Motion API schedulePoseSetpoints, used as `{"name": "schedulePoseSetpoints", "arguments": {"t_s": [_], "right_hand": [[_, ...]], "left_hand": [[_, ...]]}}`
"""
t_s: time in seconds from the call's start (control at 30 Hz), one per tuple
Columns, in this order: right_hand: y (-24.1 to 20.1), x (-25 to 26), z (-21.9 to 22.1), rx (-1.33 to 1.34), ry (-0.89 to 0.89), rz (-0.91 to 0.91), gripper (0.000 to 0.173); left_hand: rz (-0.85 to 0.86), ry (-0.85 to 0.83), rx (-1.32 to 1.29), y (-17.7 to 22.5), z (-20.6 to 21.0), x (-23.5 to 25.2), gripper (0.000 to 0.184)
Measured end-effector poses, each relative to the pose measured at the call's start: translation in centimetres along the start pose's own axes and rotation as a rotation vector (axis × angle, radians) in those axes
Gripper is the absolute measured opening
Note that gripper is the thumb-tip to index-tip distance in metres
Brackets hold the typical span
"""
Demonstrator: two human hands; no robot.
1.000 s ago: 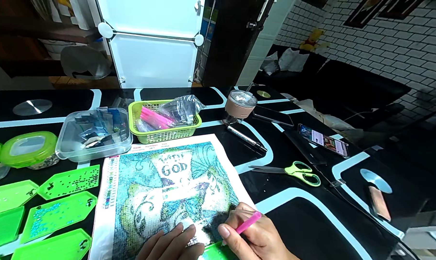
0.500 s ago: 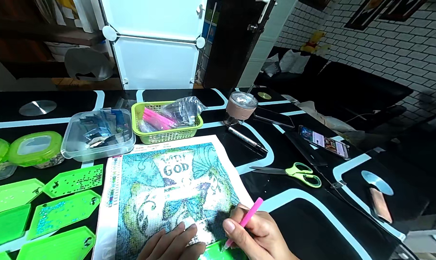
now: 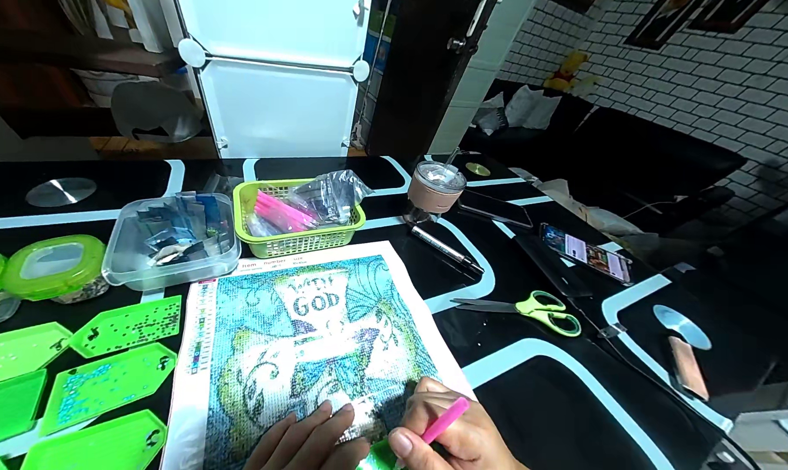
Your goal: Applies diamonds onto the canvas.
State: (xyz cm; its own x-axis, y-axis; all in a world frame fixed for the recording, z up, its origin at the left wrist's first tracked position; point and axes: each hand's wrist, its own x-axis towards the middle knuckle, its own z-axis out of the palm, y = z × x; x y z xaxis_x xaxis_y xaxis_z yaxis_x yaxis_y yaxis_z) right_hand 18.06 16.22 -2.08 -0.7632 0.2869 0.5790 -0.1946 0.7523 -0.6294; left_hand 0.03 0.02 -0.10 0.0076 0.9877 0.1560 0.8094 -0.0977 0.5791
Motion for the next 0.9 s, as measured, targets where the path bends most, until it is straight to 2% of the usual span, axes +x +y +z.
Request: {"name": "schedulePoseSetpoints", "arguments": {"t_s": [0.17,0.3,0.4,0.53,0.9], "right_hand": [[-0.1,0.1,-0.3,0.161,0.048,0.130,0.030],[0.6,0.3,-0.4,0.361,0.187,0.298,0.026],[1.2,0.5,-0.1,0.300,0.251,0.319,0.025],[1.7,0.6,0.0,0.200,0.233,0.281,0.026],[1.9,0.5,0.0,0.147,0.240,0.288,0.029]], "left_hand": [[0.005,0.002,-0.002,0.0,-0.1,0.0,0.043],[-0.010,-0.010,0.004,0.1,-0.1,0.0,0.044],[-0.006,-0.016,0.009,0.1,-0.1,0.1,0.044],[-0.007,-0.018,0.017,0.1,-0.2,0.0,0.044],[-0.004,-0.023,0.011,0.0,-0.1,0.0,0.045]]}}
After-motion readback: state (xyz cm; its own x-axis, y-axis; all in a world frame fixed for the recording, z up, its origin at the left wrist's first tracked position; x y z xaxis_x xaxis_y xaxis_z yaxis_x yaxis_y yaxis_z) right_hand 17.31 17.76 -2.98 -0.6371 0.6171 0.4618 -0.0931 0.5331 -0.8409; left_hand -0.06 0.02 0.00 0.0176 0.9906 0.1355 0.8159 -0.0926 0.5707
